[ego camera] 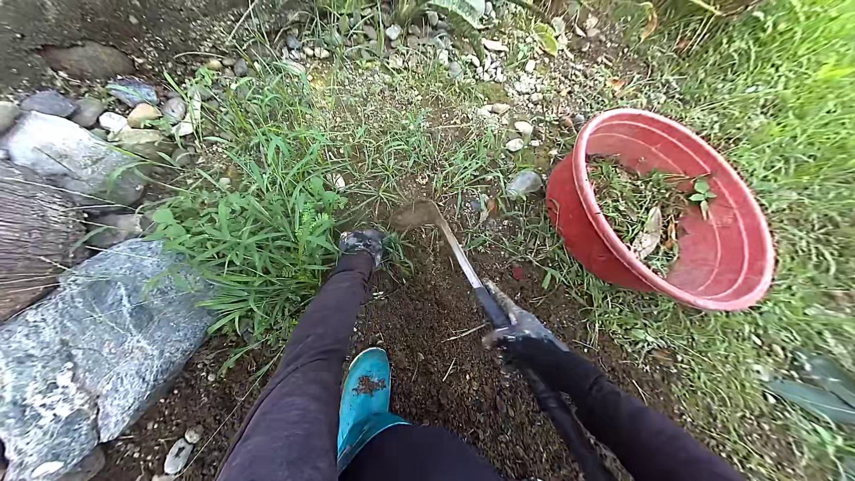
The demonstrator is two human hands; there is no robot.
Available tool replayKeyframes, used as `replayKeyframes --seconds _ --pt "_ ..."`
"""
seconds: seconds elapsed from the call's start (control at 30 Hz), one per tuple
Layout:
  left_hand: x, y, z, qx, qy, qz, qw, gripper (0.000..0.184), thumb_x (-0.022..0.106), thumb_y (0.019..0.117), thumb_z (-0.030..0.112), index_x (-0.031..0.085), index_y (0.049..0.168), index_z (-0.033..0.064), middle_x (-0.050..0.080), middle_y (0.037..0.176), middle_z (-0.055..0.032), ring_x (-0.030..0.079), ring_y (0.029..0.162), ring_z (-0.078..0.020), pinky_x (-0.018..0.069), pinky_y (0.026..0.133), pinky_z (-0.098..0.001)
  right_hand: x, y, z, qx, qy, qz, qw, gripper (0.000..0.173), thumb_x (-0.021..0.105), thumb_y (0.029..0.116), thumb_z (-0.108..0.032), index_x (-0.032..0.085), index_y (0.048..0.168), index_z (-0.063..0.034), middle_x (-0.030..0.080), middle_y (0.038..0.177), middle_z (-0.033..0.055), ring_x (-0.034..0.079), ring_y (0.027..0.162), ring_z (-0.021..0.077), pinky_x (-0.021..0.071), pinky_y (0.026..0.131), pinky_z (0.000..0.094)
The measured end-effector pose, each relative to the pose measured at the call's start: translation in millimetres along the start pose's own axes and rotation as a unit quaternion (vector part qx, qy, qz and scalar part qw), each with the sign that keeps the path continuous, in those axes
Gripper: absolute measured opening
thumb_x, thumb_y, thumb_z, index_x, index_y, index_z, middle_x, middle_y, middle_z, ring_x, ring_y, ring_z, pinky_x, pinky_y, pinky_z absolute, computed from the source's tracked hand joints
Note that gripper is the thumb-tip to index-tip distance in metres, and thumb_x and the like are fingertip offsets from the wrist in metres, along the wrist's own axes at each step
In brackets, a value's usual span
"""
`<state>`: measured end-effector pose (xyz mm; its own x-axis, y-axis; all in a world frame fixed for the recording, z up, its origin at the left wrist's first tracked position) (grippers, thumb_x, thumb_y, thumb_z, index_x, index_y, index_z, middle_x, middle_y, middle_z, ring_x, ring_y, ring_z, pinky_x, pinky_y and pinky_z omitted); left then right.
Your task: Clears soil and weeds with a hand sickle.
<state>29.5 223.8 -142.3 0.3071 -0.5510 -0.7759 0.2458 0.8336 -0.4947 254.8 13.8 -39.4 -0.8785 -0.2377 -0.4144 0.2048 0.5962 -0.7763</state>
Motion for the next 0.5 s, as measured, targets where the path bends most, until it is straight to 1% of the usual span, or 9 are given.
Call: replayKeyframes --seconds 0.07,0.13,0.2,0.27,0.3,0.37,0.4,0.43,0.5 --pt "9.4 -23.7 -2.5 0.035 0.002 -0.022 0.999 0.036 0.058 0.1018 0.018 0.064 0.134 0.0033 0.063 0.135 -0.0240 0.057 0.130 -0.0425 0.0419 0.109 -0.0629 -19.7 -6.9 -10.7 -0.017 0.080 0.037 0.996 0.099 0.069 0.0874 0.000 0.016 0.163 -0.0343 0.061 0.104 0.0167 0.059 0.061 0.0228 0.0533 0.051 0.0420" --pt "30.8 -51.9 0.0 0.063 0.017 -0.067 0.996 0.038 0.056 0.1023 0.017 0.061 0.138 0.0043 0.061 0.140 -0.0233 0.054 0.133 -0.0426 0.0402 0.110 -0.0638 -28.9 -4.5 -28.7 -0.052 0.187 0.078 0.978 0.092 0.068 0.0892 -0.002 0.019 0.162 -0.0274 0.060 0.101 0.0135 0.060 0.062 0.0204 0.0548 0.052 0.0401" --pt "51.1 -80.9 10.1 0.093 0.052 -0.105 0.989 0.038 0.059 0.0996 0.016 0.063 0.136 0.0060 0.061 0.139 -0.0221 0.057 0.130 -0.0432 0.0444 0.105 -0.0660 -17.8 5.7 -42.2 -0.078 0.268 0.097 0.955 0.083 0.066 0.0921 -0.003 0.020 0.159 -0.0186 0.060 0.092 0.0095 0.062 0.060 0.0172 0.0578 0.052 0.0375" --pt "60.2 -104.1 19.6 0.106 0.058 -0.133 0.984 0.041 0.062 0.0971 0.014 0.061 0.137 0.0062 0.060 0.140 -0.0218 0.056 0.131 -0.0429 0.0449 0.105 -0.0650 5.8 17.4 -32.1 -0.062 0.201 0.060 0.976 0.076 0.066 0.0928 -0.002 0.024 0.156 -0.0115 0.062 0.090 0.0108 0.063 0.062 0.0178 0.0578 0.057 0.0381" --pt "61.4 -112.2 22.3 0.110 0.056 -0.138 0.983 0.042 0.062 0.0975 0.013 0.059 0.139 0.0059 0.059 0.142 -0.0222 0.055 0.131 -0.0432 0.0449 0.105 -0.0646 17.4 18.2 -20.3 -0.043 0.124 0.012 0.991 0.083 0.066 0.0912 -0.003 0.020 0.159 -0.0154 0.063 0.094 0.0134 0.063 0.064 0.0205 0.0567 0.058 0.0412" --pt "55.0 -120.1 24.4 0.121 0.064 -0.126 0.983 0.041 0.058 0.0999 0.014 0.059 0.140 0.0058 0.057 0.142 -0.0228 0.057 0.129 -0.0439 0.0467 0.103 -0.0632 25.5 9.3 0.1 -0.011 0.016 -0.058 0.998 0.100 0.068 0.0864 -0.002 0.011 0.164 -0.0282 0.062 0.105 0.0201 0.063 0.069 0.0293 0.0551 0.061 0.0511" --pt "52.3 -123.0 23.9 0.122 0.069 -0.123 0.983 0.040 0.057 0.1001 0.012 0.058 0.139 0.0058 0.055 0.143 -0.0228 0.057 0.127 -0.0444 0.0479 0.101 -0.0630 18.2 1.3 2.8 0.000 -0.001 -0.054 0.999 0.102 0.069 0.0861 -0.002 0.012 0.164 -0.0324 0.063 0.107 0.0216 0.063 0.069 0.0310 0.0549 0.060 0.0523" --pt "52.7 -126.5 22.7 0.123 0.068 -0.120 0.983 0.038 0.057 0.0996 0.011 0.059 0.138 0.0053 0.054 0.143 -0.0229 0.058 0.125 -0.0449 0.0488 0.100 -0.0630 7.3 -7.4 1.0 -0.003 0.005 -0.039 0.999 0.101 0.069 0.0856 -0.001 0.014 0.164 -0.0336 0.063 0.108 0.0210 0.062 0.067 0.0296 0.0544 0.058 0.0501" --pt "54.7 -128.2 20.1 0.125 0.066 -0.119 0.983 0.039 0.059 0.0983 0.010 0.059 0.137 0.0044 0.053 0.146 -0.0229 0.058 0.125 -0.0454 0.0485 0.100 -0.0630 -16.3 -15.9 -16.9 -0.031 0.053 0.011 0.998 0.100 0.070 0.0849 0.001 0.018 0.163 -0.0325 0.062 0.107 0.0184 0.060 0.064 0.0248 0.0535 0.054 0.0443"
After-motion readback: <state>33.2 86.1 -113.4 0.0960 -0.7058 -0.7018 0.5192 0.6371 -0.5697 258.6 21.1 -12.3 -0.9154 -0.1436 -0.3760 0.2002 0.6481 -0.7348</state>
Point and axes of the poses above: each hand's wrist, its own y-axis towards the middle knuckle, its own x-axis out of the palm, z = x × y, the point moved 9 cm from there along y, towards the middle knuckle
